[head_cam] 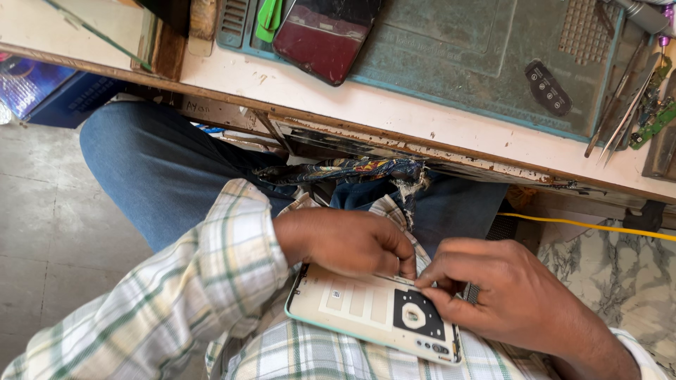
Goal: The person disassembles a smartphone with a cracked screen, using a plastic pry tool to separate the back cover and tweezers to remove internal components. The person carefully detaches the battery and other parts, placing them on the workbench.
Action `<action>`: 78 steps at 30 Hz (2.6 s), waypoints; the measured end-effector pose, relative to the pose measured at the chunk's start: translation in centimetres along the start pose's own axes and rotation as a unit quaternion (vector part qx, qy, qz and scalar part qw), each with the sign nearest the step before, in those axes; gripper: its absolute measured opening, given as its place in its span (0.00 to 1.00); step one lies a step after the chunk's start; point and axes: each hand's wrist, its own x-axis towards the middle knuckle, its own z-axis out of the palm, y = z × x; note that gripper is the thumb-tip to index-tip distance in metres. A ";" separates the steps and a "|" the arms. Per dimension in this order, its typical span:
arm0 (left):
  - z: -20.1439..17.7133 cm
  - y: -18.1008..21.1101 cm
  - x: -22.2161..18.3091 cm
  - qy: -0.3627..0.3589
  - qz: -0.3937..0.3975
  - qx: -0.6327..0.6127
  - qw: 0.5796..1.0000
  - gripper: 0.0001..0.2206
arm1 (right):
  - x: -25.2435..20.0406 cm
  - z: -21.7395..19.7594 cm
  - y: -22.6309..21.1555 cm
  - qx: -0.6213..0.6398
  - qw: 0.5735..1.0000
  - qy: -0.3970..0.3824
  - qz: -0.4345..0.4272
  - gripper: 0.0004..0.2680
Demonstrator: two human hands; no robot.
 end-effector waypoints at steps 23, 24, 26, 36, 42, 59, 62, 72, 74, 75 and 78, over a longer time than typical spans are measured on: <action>4.3 8.3 -6.2 0.435 -0.021 0.235 0.869 0.24 | -2.2 2.3 1.4 0.101 0.913 0.384 -0.098 0.06; 4.5 7.9 -6.1 0.428 -0.044 0.219 0.876 0.22 | -2.3 2.4 1.5 0.105 0.910 0.381 -0.123 0.06; 4.8 7.3 -5.8 0.462 -0.031 0.229 0.856 0.15 | -2.5 2.8 1.9 0.118 0.906 0.368 -0.174 0.05; 5.1 6.9 -5.9 0.505 -0.018 0.128 0.853 0.09 | -2.2 3.2 2.0 0.103 0.915 0.363 -0.140 0.06; 4.8 6.4 -5.5 0.511 0.005 0.126 0.850 0.09 | -1.5 2.4 0.6 0.117 0.916 0.357 -0.141 0.05; 1.9 1.7 -3.5 0.462 0.120 -0.279 0.833 0.06 | 4.8 -11.1 4.2 -0.278 0.811 0.513 0.041 0.07; 1.5 0.9 -3.0 0.452 0.143 -0.340 0.813 0.06 | 4.5 -10.6 3.8 -0.287 0.789 0.542 -0.014 0.08; 0.9 1.5 -0.3 0.463 0.168 -0.377 0.784 0.08 | 2.8 3.7 2.1 0.300 0.895 0.324 -0.056 0.19; 1.0 1.9 -0.2 0.459 0.164 -0.375 0.789 0.08 | 2.8 3.4 0.2 0.263 0.915 0.305 0.012 0.18; 1.0 2.2 -0.3 0.457 0.163 -0.373 0.791 0.08 | 2.9 2.9 -0.4 0.270 0.913 0.301 0.046 0.17; 1.0 3.1 -1.0 0.509 0.123 -0.262 0.811 0.08 | 3.0 2.0 -1.9 0.252 0.916 0.304 0.073 0.16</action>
